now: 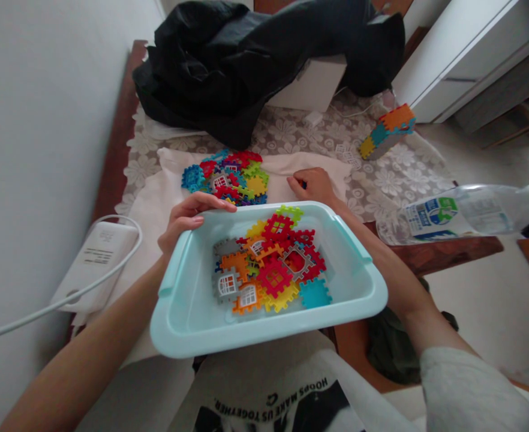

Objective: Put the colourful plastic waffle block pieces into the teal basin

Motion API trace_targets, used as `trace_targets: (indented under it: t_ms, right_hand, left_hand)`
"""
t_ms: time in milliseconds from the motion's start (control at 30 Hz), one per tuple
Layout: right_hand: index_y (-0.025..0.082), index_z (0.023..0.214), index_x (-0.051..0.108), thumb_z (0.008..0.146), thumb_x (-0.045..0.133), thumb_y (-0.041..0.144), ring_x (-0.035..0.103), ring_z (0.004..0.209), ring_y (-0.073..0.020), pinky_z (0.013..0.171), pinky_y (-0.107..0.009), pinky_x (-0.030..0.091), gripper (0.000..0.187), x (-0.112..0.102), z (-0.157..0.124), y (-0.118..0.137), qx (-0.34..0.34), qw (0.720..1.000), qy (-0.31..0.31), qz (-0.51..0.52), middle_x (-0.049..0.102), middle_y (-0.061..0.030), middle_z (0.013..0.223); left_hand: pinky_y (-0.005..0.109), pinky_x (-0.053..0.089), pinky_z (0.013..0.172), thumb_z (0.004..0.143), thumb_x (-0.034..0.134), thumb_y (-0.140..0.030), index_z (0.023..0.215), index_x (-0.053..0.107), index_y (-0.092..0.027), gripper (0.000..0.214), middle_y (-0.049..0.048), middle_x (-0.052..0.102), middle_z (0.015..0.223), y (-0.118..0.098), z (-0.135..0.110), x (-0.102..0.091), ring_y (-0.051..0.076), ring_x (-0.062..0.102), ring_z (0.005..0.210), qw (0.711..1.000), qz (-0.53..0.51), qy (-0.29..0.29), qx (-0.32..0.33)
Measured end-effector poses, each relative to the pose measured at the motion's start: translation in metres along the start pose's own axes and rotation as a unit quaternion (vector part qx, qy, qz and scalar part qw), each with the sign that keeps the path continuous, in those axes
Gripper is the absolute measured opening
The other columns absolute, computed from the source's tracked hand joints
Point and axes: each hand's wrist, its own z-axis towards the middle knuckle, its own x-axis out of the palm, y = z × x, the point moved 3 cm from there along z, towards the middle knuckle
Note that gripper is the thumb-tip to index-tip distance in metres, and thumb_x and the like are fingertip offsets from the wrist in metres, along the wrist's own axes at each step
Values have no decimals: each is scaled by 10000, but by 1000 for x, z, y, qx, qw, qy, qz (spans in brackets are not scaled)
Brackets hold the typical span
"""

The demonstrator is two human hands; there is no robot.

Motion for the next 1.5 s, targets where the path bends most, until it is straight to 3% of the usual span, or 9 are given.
trace_targets:
  t_ms: [267,900,1200,1300,1367,1500]
  right_hand:
    - [260,633,326,1033,553,382,371,633,-185,700,-390,224,476,-3,0,1,19,1000,4,25,425,-17,606]
    - [254,634,357,1039,537,419,412,638,-194,708,-386,257,473,-2,0,1,15,1000,3,9,490,-32,603]
    - [255,628,337,1053,567,399,397,644,-192,706,-391,259,504,-2,2,2,24,999,17,18,424,-16,601]
    - [260,618,344,1090,555,438,399,639,-192,711,-396,297,547,-3,1,1,23,998,5,62,394,-10,599]
    - [268,613,323,1127,530,554,389,625,-187,695,-394,315,623,-9,0,1,20,992,-36,120,361,-5,594]
    - [284,598,350,1124,479,821,376,550,-176,598,-380,317,762,-38,-2,14,-5,946,-134,297,376,-2,562]
  left_hand:
    - [403,686,970,770,837,-303,991,898,-175,262,129,923,1042,0,1,-4,349,851,1092,1000,9,16,-4]
    - [355,652,964,800,781,-283,999,920,-187,261,92,933,1036,3,-2,4,287,848,1047,1000,-22,-1,18]
    - [331,617,973,825,798,-329,1006,914,-201,250,29,935,1022,2,-2,8,250,832,1026,999,-28,12,22]
    - [310,619,950,792,801,-320,973,919,-189,252,43,933,992,-2,-2,11,238,831,1000,999,-33,2,18]
    - [299,621,929,773,803,-307,950,924,-182,249,48,932,974,-4,-2,13,235,835,991,999,-33,-3,14]
    - [302,627,929,760,801,-310,938,924,-189,247,47,931,971,-5,-2,15,240,839,996,999,-37,-12,10]
